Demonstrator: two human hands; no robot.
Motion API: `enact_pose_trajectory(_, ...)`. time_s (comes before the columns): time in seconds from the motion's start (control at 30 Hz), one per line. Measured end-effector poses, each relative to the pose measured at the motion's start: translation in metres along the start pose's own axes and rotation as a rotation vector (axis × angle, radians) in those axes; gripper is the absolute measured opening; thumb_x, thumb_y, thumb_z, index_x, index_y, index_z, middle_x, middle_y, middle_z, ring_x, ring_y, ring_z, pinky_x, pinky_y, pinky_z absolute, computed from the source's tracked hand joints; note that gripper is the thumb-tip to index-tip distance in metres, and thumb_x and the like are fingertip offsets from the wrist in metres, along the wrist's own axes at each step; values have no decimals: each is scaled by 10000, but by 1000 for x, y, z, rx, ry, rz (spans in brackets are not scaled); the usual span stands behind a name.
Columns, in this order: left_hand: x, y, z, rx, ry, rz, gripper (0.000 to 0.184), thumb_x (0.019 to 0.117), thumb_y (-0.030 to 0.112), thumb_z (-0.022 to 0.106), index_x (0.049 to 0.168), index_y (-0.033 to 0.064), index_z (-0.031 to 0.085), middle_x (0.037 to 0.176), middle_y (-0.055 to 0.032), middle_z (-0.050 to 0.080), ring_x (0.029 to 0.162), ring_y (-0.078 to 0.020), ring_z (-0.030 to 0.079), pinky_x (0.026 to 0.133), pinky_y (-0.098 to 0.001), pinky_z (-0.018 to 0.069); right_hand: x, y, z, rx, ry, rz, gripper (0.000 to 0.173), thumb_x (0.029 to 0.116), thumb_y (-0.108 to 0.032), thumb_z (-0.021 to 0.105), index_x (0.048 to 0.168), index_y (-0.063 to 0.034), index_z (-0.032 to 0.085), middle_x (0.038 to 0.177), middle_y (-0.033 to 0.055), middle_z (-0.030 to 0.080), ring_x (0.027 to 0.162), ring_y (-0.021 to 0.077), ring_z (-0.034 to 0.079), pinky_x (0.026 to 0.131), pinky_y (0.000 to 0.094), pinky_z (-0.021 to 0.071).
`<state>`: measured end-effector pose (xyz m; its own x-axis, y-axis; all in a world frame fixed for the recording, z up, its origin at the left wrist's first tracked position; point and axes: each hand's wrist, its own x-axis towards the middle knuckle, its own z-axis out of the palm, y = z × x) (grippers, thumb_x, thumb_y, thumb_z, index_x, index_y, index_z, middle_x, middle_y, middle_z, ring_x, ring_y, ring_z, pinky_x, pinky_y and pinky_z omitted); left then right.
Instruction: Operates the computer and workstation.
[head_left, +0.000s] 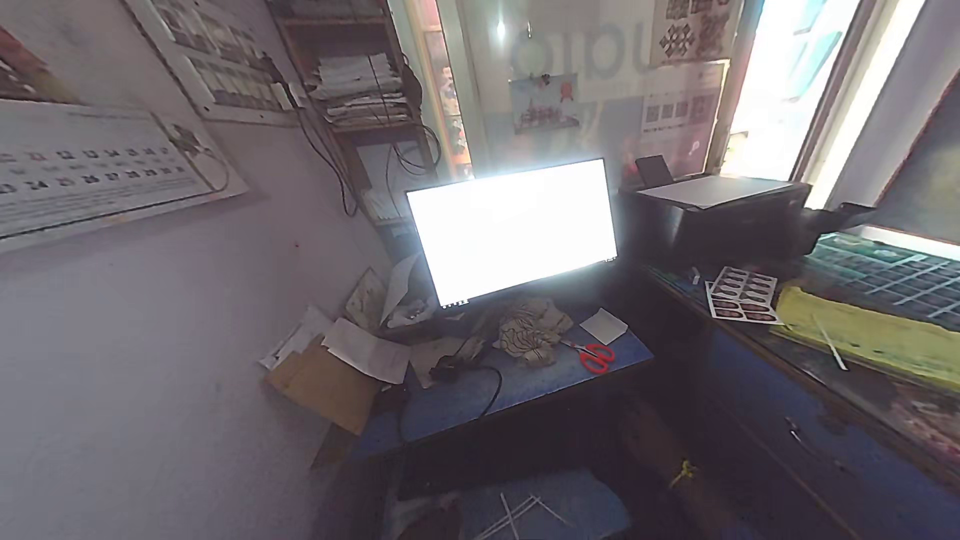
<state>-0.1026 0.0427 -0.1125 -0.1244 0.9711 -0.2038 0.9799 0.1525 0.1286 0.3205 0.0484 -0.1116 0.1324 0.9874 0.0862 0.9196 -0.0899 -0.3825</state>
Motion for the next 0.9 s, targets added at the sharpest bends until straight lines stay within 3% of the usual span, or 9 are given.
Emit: enact_pose_trajectory(0.9, -8, -2, -4, -40, 48, 18, 580, 1067, 521, 366, 1211, 94, 732, 1206, -169, 732, 1171, -369, 678, 970, -609, 516, 2, -1, 4, 42, 10, 1, 492, 1027, -347, 529, 1487, -177, 555, 1590, 140, 446, 1467, 310, 433, 1206, 473, 371)
